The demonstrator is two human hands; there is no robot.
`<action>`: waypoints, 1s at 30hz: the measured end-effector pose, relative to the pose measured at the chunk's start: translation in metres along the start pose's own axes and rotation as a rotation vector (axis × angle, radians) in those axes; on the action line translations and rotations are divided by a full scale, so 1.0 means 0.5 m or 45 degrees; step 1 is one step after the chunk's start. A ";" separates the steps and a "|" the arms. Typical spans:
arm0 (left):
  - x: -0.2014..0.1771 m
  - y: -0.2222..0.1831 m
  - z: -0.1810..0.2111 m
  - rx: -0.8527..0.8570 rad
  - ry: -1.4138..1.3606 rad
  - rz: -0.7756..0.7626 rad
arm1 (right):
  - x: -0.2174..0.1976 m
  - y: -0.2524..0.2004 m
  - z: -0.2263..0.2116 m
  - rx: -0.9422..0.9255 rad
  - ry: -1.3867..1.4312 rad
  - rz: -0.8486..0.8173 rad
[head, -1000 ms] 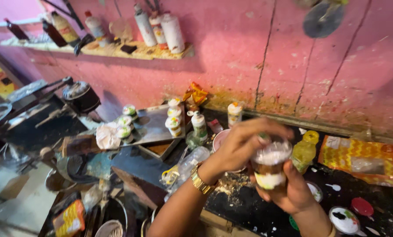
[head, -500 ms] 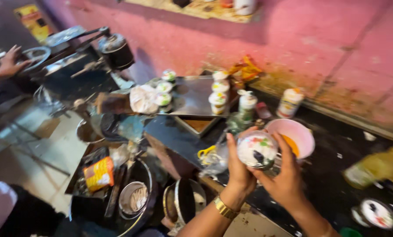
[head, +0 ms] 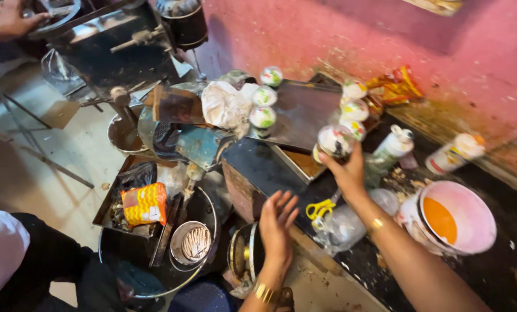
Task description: The person prepares dessert cups by hand, placing lids onto cups filled with yellow and white layers and arranging them on a tray.
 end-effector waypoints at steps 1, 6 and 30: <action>-0.050 -0.003 0.001 0.010 0.048 0.052 | 0.031 0.036 0.044 0.016 0.008 0.014; -0.317 -0.050 -0.028 0.034 0.076 0.406 | 0.115 0.146 0.223 -0.060 -0.425 0.088; 0.207 -0.234 -0.027 0.411 0.932 -0.315 | -0.179 -0.449 -0.372 -0.590 -1.426 -0.293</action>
Point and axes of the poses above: each hand's wrist, its own y-axis towards the middle knuckle, its own x-axis out of the palm, z = x × y, the point moved 3 cm from there along y, towards the middle knuckle, and after that the axes turned 1 degree about -x, right-handed, at the moved point
